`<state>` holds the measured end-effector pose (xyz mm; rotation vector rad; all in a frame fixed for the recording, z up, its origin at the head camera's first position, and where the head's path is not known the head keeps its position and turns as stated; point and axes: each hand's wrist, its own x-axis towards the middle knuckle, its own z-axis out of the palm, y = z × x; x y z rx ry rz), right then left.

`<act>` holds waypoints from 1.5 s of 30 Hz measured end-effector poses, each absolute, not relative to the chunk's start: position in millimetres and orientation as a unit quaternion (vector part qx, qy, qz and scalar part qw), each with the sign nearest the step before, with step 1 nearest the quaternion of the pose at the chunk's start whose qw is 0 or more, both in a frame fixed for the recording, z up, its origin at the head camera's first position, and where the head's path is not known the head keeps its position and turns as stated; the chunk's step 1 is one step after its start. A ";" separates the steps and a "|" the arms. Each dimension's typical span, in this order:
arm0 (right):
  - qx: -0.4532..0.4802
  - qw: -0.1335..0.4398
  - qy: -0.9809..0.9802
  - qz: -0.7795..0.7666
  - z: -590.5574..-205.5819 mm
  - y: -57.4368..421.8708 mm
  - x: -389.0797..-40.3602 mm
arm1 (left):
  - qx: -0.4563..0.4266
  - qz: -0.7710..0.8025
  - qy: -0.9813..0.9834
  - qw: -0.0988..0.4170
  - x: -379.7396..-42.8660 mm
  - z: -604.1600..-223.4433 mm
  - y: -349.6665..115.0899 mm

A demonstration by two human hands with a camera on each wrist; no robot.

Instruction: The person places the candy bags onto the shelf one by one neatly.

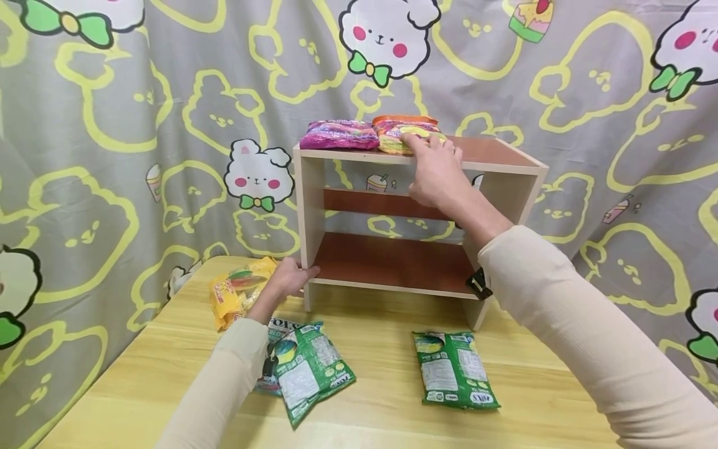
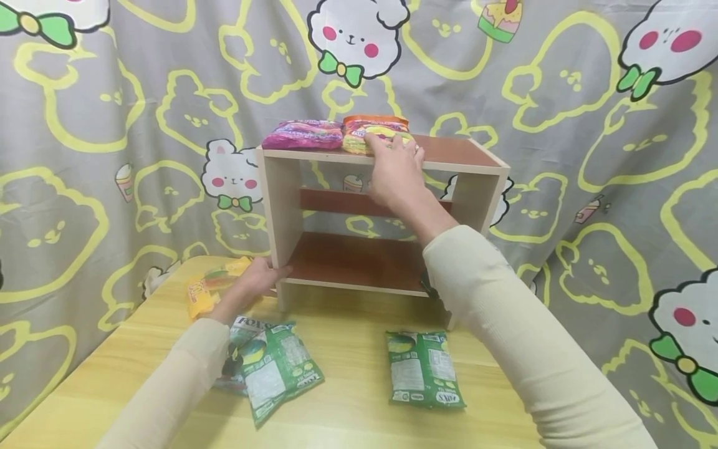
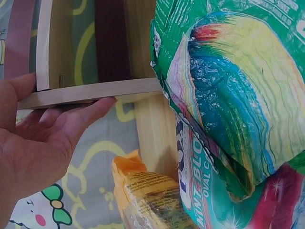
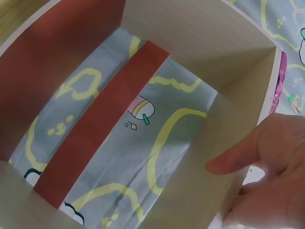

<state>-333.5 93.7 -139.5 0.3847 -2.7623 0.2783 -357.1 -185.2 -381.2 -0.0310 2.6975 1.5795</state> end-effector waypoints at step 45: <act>0.161 0.339 -0.897 0.233 -148.2 147.6 -306.3 | -0.009 0.507 0.862 0.014 -359.2 -383.5 -185.0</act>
